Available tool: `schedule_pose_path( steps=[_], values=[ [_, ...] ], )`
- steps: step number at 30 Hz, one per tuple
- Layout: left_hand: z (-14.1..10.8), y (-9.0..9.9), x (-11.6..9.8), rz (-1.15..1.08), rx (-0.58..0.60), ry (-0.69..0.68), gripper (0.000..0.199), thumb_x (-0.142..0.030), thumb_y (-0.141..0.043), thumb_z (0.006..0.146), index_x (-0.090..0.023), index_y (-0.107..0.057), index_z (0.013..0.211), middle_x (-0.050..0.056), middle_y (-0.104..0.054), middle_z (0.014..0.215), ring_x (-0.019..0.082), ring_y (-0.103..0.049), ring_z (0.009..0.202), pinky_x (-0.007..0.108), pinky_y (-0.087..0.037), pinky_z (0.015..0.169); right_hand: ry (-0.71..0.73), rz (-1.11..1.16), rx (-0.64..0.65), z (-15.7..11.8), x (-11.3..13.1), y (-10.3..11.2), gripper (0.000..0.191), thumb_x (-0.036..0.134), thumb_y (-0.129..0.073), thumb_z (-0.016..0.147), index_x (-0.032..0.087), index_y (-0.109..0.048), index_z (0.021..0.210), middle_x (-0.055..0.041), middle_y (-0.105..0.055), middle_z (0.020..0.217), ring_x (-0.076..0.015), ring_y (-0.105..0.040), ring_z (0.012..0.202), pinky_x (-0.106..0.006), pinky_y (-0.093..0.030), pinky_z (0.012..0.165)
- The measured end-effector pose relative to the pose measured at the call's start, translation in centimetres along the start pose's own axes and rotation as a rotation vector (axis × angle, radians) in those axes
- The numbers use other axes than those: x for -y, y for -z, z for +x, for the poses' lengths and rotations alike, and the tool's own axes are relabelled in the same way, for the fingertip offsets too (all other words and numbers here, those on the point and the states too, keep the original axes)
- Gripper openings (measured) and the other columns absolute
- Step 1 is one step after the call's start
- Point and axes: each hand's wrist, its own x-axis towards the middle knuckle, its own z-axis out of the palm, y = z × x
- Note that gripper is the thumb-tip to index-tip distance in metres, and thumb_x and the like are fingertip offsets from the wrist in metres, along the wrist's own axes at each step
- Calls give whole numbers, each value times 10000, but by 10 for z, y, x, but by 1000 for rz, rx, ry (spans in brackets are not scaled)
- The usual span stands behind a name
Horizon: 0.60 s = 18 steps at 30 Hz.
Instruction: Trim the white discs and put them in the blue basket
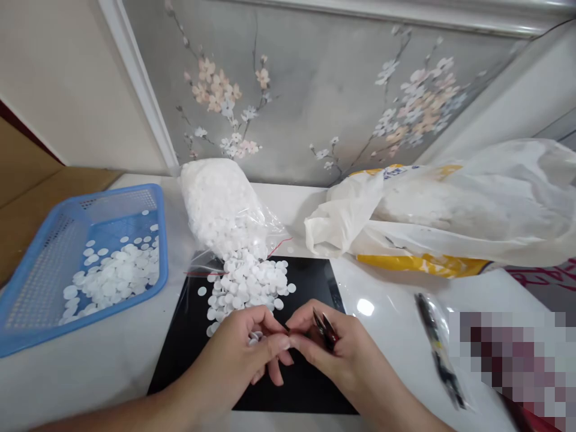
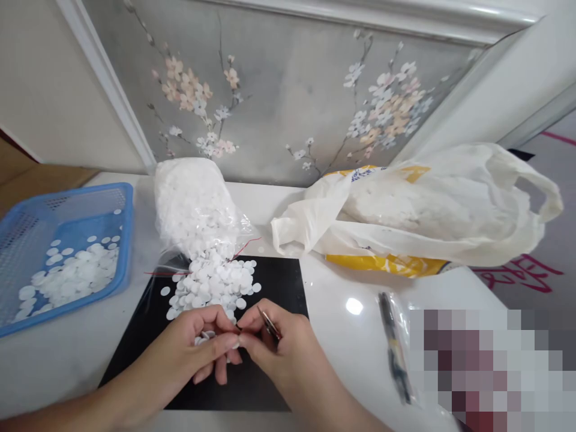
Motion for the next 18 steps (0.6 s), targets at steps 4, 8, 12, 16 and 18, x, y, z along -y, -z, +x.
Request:
schedule_pose_path(
  steps=[4, 8, 12, 16, 18],
  values=[
    [0, -2, -3, -106, -23, -28, 187, -328, -616, 852, -165, -564, 776, 33, -708, 741, 95, -604, 552, 186, -317, 461, 40, -119, -171, 1, -7, 8, 154, 285, -444, 909, 219, -561, 833, 49, -503, 610, -129, -467, 544, -223, -381, 511],
    [-2, 2, -4, -177, -23, -32, 194, -330, -670, 836, -157, -585, 857, 62, -738, 782, 93, -615, 574, 173, -322, 469, 59, -219, -194, 1, -11, 9, 262, 376, -389, 968, 219, -589, 1029, 51, -469, 611, -146, -478, 544, -238, -421, 513],
    [-2, 6, -4, -190, -17, -41, 206, -333, -682, 826, -145, -614, 874, 95, -751, 819, 92, -604, 560, 172, -297, 451, 237, -319, -187, -2, -15, 5, 430, 335, -379, 991, 240, -476, 1399, -31, -594, 845, -184, -613, 798, -287, -528, 717],
    [-1, 8, -3, -162, -24, -29, 207, -342, -671, 833, -141, -638, 874, 106, -750, 840, 91, -587, 547, 178, -277, 439, 436, -360, -196, -4, -18, 5, 430, 236, -433, 980, 294, -479, 1404, -16, -563, 792, -145, -597, 682, -225, -523, 603],
    [0, 9, -3, -147, -23, -36, 208, -345, -665, 837, -141, -648, 875, 102, -747, 824, 90, -574, 533, 182, -271, 435, 488, -362, -211, -4, -19, 6, 429, 210, -487, 960, 320, -514, 1373, -15, -576, 791, -138, -591, 655, -217, -509, 562]
  ],
)
